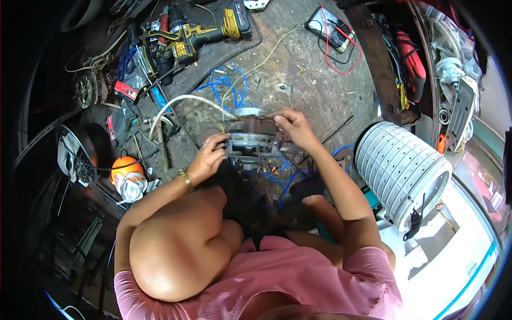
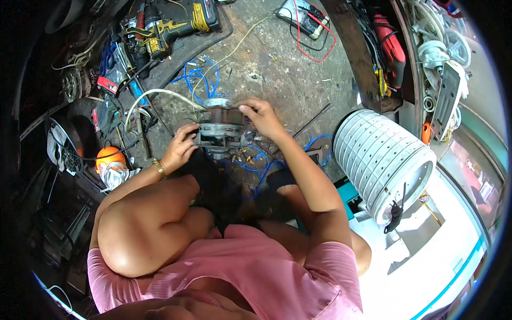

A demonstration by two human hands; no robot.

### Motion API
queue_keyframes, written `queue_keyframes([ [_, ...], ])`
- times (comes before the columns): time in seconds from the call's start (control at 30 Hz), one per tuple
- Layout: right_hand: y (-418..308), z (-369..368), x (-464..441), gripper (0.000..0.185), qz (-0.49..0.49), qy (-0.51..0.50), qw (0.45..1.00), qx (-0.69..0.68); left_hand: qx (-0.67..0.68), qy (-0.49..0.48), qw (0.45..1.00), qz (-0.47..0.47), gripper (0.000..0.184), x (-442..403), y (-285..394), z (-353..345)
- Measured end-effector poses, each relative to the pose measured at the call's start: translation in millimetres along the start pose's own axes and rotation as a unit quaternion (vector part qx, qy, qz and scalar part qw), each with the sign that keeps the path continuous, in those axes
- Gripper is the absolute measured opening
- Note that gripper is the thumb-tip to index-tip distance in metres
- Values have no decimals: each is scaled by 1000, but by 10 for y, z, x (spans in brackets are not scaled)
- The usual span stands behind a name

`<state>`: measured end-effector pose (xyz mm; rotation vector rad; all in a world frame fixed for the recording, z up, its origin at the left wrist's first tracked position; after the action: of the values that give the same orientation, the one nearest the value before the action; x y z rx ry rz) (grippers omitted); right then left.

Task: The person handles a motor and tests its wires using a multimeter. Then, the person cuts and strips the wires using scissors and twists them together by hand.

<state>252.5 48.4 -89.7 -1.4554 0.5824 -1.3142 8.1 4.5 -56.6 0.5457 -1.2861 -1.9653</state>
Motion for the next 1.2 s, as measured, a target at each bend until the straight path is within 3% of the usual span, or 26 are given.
queue_keyframes([
  [0.13, -304, -279, -125, 11, 77, -21, 992, 93, -30, -46, 998, 25, 11, 143, -95, 79],
  [0.23, -284, -290, -216, 12, 54, -14, 997, 57, -20, -25, 998, 48, 11, 150, -56, 45],
  [0.33, -420, -255, -206, 14, 181, 5, 977, 115, -5, -2, 998, 58, 10, 130, -58, 24],
  [0.43, -473, -248, -230, 15, 241, 21, 959, 147, 6, 14, 998, 58, 9, 120, -56, 38],
  [0.53, -254, -227, -298, 14, 88, 16, 992, 85, 5, 20, 998, 60, 9, 93, -61, 69],
  [0.57, -79, -251, -323, 20, 29, 33, 999, -28, -2, 16, 998, 58, 9, 73, -66, 88],
  [0.7, -2, -145, -321, 34, 41, 112, 990, -81, -1, -14, 998, 62, 9, 19, -24, 146],
  [0.8, 93, -180, -269, 30, 29, 90, 995, -18, -13, -8, 999, 39, 9, 46, -26, 130],
  [1.1, 231, -208, -296, 20, -6, 86, 996, -26, 14, 25, 998, 53, 11, 48, -40, 137],
  [1.2, -36, -150, -221, 21, 74, 141, 987, 38, -10, 11, 998, 66, 11, 66, -58, 127],
])
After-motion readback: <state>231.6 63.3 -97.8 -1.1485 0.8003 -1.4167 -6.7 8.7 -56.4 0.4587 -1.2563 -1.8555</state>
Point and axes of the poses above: each hand's wrist, its own x-axis away from the middle knuckle, its own z-axis out of the back of the hand, y = z × x, the point moved 6 cm from there along -x, towards the middle knuckle, and after that the axes turned 8 degrees about x, right-handed, at the moved point
